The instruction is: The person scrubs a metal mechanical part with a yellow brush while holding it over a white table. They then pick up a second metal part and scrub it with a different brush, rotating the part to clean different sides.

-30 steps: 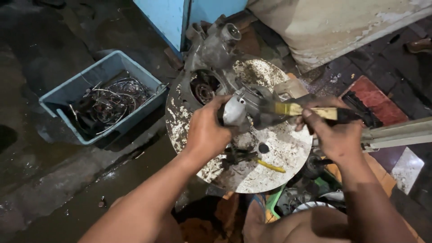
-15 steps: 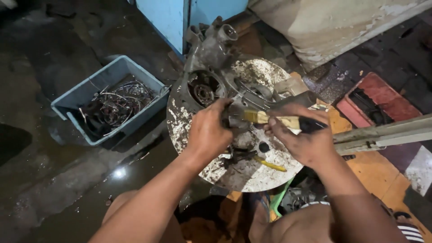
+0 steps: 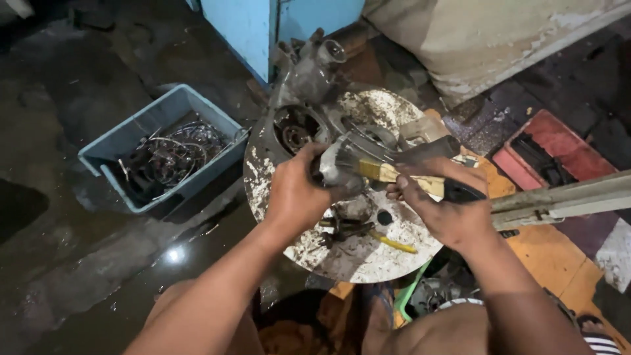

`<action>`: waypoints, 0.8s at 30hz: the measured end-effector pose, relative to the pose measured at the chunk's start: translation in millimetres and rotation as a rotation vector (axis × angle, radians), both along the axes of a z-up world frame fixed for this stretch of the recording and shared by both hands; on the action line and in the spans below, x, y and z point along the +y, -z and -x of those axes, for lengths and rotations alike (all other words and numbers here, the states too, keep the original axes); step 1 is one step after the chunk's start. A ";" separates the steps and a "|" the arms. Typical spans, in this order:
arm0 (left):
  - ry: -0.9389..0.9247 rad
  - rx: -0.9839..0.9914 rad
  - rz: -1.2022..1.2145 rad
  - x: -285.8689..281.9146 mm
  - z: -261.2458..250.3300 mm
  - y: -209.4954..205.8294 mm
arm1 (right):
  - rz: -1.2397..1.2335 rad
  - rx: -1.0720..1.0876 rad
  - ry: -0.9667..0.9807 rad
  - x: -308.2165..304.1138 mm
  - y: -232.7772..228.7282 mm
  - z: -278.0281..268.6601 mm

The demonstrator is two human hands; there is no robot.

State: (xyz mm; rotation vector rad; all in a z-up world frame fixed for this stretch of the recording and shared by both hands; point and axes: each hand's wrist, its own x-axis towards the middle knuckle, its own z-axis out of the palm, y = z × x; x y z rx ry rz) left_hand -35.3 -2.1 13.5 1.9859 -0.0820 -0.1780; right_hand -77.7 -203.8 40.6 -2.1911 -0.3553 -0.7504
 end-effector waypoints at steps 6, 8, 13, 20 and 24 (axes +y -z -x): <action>-0.096 0.117 0.146 12.3 -13.5 14.9 | 0.016 -0.021 0.061 -8.5 22.1 -2.4; -0.084 0.139 0.167 9.2 -13.9 7.7 | 0.021 0.000 0.002 1.8 19.8 -4.6; -0.095 0.174 0.155 12.1 -19.9 18.4 | 0.101 -0.012 0.003 -0.8 14.1 -12.3; -0.109 0.086 0.453 18.9 -18.1 20.5 | 0.043 0.006 -0.039 -4.3 21.9 -11.5; -0.110 0.030 0.569 20.9 -18.0 24.1 | 0.032 -0.011 -0.044 12.2 17.6 -3.1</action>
